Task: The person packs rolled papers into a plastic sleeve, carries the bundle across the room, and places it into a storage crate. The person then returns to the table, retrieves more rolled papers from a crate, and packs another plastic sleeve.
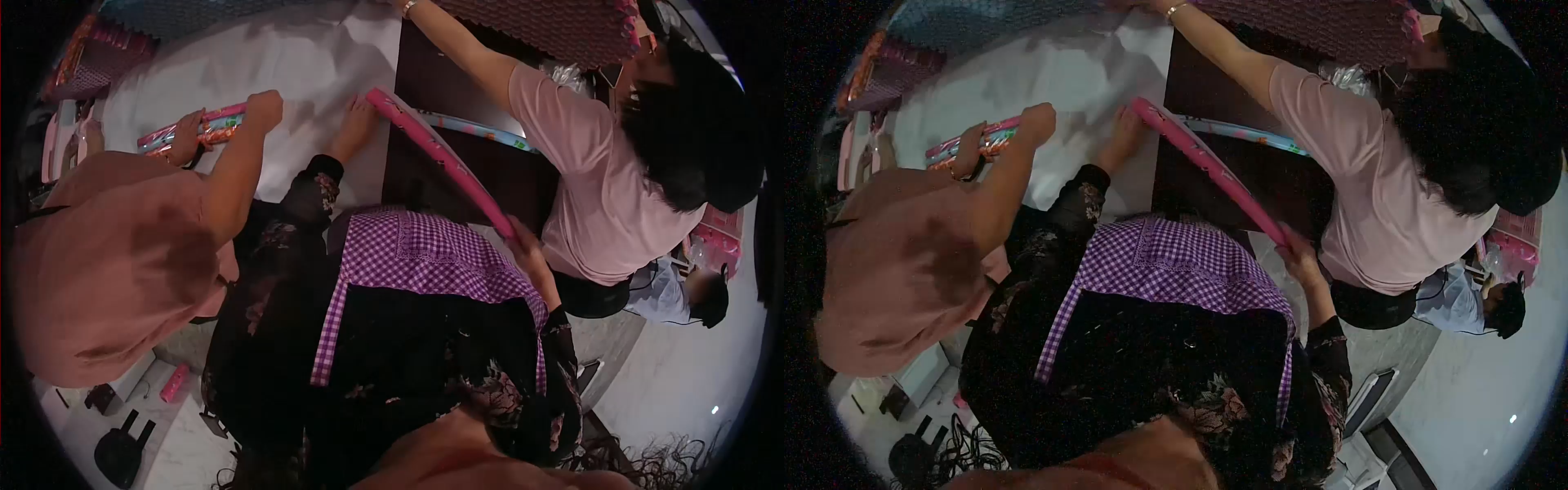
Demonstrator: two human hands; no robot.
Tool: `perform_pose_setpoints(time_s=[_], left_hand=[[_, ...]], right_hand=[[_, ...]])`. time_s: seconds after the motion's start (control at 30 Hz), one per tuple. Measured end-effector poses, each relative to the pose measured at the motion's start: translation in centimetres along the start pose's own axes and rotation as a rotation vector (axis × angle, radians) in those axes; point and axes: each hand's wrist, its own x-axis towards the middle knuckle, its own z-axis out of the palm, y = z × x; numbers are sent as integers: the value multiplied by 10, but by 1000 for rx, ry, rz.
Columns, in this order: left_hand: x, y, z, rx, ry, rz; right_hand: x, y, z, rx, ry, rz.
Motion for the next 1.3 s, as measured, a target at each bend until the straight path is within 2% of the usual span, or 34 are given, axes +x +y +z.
perform_pose_setpoints(time_s=[0.07,0.1,0.17,0.2,0.23,0.3,0.37,0.43,0.53,0.6,0.73,0.8,0.87,0.9,0.93,0.97,1.0,1.1,1.17,1.23,1.3], left_hand=[[23,11,-30,-202,-127,-169],[25,9,-34,-202,-132,-174],[27,-3,-35,-262,-166,-51],[23,-5,-30,-262,-172,-57],[19,-8,-25,-174,-100,-54],[15,-17,-10,-88,-29,-48],[10,-26,12,-346,205,14],[13,-26,0,-340,143,22],[15,-30,0,-350,62,22],[16,-31,0,-370,38,13],[16,-19,-26,-449,63,-8],[20,-11,-42,-490,104,-1],[32,2,-66,-267,-147,-20],[31,5,-68,-265,-144,-26],[29,6,-68,-297,-64,-19],[26,6,-66,-326,19,-10],[22,0,-54,-373,-25,-55],[17,2,-50,-359,-31,-21],[20,0,-42,-355,36,-39],[23,8,-57,-439,-152,-155],[20,10,-58,-435,-122,-165]], right_hand=[[-3,-3,-9,-100,5,-59],[-6,3,-12,-97,-1,-57],[-12,18,-23,-139,-34,-20],[-8,14,-27,-280,21,-205],[-6,9,-32,-279,17,-205],[-1,1,-42,-426,-133,-54],[10,-5,-46,-398,-133,-97],[21,-6,-43,-372,-138,-145],[30,0,-43,-492,-103,-209],[30,3,-48,-467,-126,-123],[29,20,-54,-293,-22,-160],[36,11,-59,-354,11,-27],[54,-2,-68,-360,5,62],[67,-5,-72,-363,2,144],[81,43,-69,-551,117,-113],[89,56,-62,-552,116,-124],[99,65,-58,-533,110,-158],[137,74,-59,-495,98,-279],[165,68,-66,-473,73,-365],[181,51,-70,-446,42,-438],[184,28,-77,-584,-42,-306]])
